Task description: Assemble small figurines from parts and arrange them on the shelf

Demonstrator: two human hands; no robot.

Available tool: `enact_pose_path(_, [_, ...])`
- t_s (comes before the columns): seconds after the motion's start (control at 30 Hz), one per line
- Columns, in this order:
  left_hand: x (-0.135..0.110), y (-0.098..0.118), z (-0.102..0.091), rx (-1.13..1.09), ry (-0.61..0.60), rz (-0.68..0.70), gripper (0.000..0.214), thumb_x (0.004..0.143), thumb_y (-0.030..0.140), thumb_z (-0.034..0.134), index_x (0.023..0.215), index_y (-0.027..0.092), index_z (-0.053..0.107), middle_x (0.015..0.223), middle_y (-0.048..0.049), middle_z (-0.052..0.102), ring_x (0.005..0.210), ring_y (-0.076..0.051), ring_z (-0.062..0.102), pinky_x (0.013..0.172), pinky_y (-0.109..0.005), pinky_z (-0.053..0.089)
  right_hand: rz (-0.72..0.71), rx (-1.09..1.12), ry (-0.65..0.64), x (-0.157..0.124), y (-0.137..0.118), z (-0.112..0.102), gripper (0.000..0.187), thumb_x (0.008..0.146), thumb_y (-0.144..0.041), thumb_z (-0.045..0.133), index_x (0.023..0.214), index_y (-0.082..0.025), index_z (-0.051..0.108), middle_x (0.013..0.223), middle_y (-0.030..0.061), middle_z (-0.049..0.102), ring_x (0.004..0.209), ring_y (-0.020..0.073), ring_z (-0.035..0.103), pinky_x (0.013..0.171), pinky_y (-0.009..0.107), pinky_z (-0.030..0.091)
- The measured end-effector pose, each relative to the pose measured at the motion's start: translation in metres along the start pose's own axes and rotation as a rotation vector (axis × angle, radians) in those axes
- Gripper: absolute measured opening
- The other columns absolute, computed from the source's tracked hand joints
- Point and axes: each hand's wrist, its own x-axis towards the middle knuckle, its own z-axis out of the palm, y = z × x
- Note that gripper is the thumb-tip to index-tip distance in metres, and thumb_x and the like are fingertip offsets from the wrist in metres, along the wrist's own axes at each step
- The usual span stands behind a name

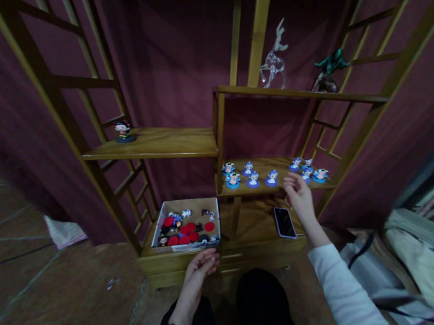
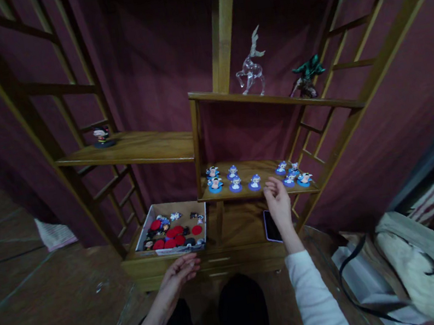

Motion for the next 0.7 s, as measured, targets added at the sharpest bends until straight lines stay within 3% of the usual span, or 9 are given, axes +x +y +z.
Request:
enact_pose_path(0.1, [0.006, -0.005, -0.004, -0.017, 0.131, 0.012, 0.031, 0.058, 0.026, 0.074, 0.085, 0.014, 0.066, 0.080, -0.0091, 0.069, 0.067, -0.015, 0.062, 0.061, -0.024, 0.043, 0.142, 0.135, -0.066, -0.054, 0.000, 0.010, 0.036, 0.075, -0.036, 0.054, 0.106, -0.017, 0.056, 0.094, 0.0070, 0.063, 0.081, 0.0159, 0.059, 0.077, 0.033, 0.047])
enact_pose_path(0.23, [0.017, -0.003, -0.016, -0.140, 0.293, 0.006, 0.023, 0.058, 0.016, 0.072, 0.080, 0.012, 0.066, 0.073, -0.0076, 0.068, 0.060, -0.013, 0.061, 0.056, -0.022, 0.043, 0.308, 0.236, -0.541, -0.135, 0.009, 0.050, 0.031, 0.073, -0.035, 0.059, 0.100, -0.021, 0.060, 0.092, 0.0060, 0.066, 0.083, 0.0181, 0.061, 0.074, 0.032, 0.049])
enact_pose_path(0.33, [0.030, 0.011, -0.029, -0.285, 0.398, 0.016, 0.020, 0.061, 0.009, 0.066, 0.081, 0.012, 0.065, 0.074, -0.0079, 0.069, 0.061, -0.012, 0.063, 0.055, -0.020, 0.045, 0.364, 0.226, -0.699, -0.170, 0.024, 0.089, 0.025, 0.073, -0.034, 0.058, 0.095, -0.021, 0.064, 0.091, 0.0049, 0.067, 0.085, 0.0183, 0.061, 0.078, 0.033, 0.049])
enact_pose_path(0.53, [0.078, 0.059, -0.052, -0.483, 0.606, 0.205, 0.019, 0.065, 0.001, 0.057, 0.080, 0.012, 0.063, 0.065, -0.0037, 0.066, 0.054, -0.008, 0.060, 0.049, -0.016, 0.046, 0.358, 0.133, -0.756, -0.160, 0.063, 0.166, 0.022, 0.075, -0.031, 0.052, 0.090, -0.021, 0.064, 0.088, 0.0036, 0.067, 0.082, 0.0179, 0.062, 0.074, 0.032, 0.050])
enact_pose_path(0.7, [0.119, 0.078, -0.067, -0.610, 0.692, 0.234, 0.017, 0.069, -0.001, 0.053, 0.078, 0.012, 0.060, 0.063, -0.0017, 0.063, 0.051, -0.006, 0.059, 0.047, -0.014, 0.045, 0.245, -0.103, -0.780, -0.137, 0.097, 0.222, 0.022, 0.078, -0.023, 0.045, 0.091, -0.023, 0.063, 0.092, 0.0021, 0.067, 0.085, 0.0159, 0.062, 0.082, 0.032, 0.047])
